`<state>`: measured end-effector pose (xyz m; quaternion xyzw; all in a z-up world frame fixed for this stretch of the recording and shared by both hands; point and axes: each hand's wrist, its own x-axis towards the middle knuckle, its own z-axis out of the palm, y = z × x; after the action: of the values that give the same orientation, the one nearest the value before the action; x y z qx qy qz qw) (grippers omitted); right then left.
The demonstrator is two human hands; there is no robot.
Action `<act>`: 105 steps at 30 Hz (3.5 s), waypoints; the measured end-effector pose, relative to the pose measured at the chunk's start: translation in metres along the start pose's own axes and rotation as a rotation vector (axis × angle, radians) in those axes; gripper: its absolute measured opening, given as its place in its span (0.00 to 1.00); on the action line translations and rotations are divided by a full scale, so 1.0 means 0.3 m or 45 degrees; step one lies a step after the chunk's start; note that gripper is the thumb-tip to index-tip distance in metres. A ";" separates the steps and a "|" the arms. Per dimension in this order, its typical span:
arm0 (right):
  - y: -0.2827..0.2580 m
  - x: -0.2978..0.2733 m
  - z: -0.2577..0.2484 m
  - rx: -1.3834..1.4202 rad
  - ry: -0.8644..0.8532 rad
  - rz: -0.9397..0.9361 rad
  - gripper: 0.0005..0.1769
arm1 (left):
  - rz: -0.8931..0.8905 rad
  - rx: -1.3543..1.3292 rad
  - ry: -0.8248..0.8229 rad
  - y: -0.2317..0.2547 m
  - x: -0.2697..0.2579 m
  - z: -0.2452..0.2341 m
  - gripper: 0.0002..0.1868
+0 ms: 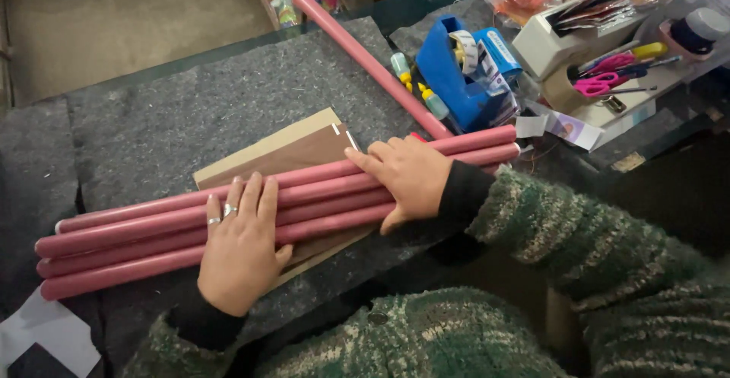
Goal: The person is wrapping cardboard tubes with pink wrapping paper and using a utility knife to cut the paper.
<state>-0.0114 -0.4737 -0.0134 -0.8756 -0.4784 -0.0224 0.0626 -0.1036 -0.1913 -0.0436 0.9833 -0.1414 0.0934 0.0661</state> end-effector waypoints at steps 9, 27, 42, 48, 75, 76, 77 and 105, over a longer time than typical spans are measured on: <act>0.277 -0.003 0.169 0.709 -0.251 0.267 0.27 | 0.018 -0.056 -0.095 -0.015 0.005 0.045 0.64; 0.283 -0.074 -0.076 0.880 -0.483 0.292 0.19 | 0.061 -0.159 0.502 -0.034 -0.025 0.052 0.47; 0.160 -0.067 -0.345 -0.182 -0.119 0.261 0.16 | 0.002 0.073 0.306 -0.050 -0.049 -0.125 0.22; 0.251 -0.214 -0.424 -0.694 0.428 0.182 0.18 | -0.152 -0.041 0.340 -0.116 -0.078 -0.126 0.21; 0.328 -0.094 0.131 -0.194 -0.218 0.813 0.09 | -0.308 -0.149 0.187 -0.045 -0.065 -0.115 0.18; 0.316 -0.091 0.111 -0.195 -0.216 0.800 0.09 | -0.320 -0.144 0.191 -0.046 -0.064 -0.109 0.18; 0.303 -0.092 0.095 -0.119 -0.036 0.694 0.09 | -0.317 -0.158 0.164 -0.044 -0.066 -0.101 0.18; -0.196 -0.009 0.020 0.269 0.564 -0.073 0.25 | -0.275 -0.068 0.180 0.003 -0.079 -0.032 0.19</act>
<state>-0.0624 -0.4438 -0.0146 -0.8240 -0.4773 -0.1657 0.2565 -0.1279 -0.1843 -0.0389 0.9817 -0.0321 0.1509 0.1117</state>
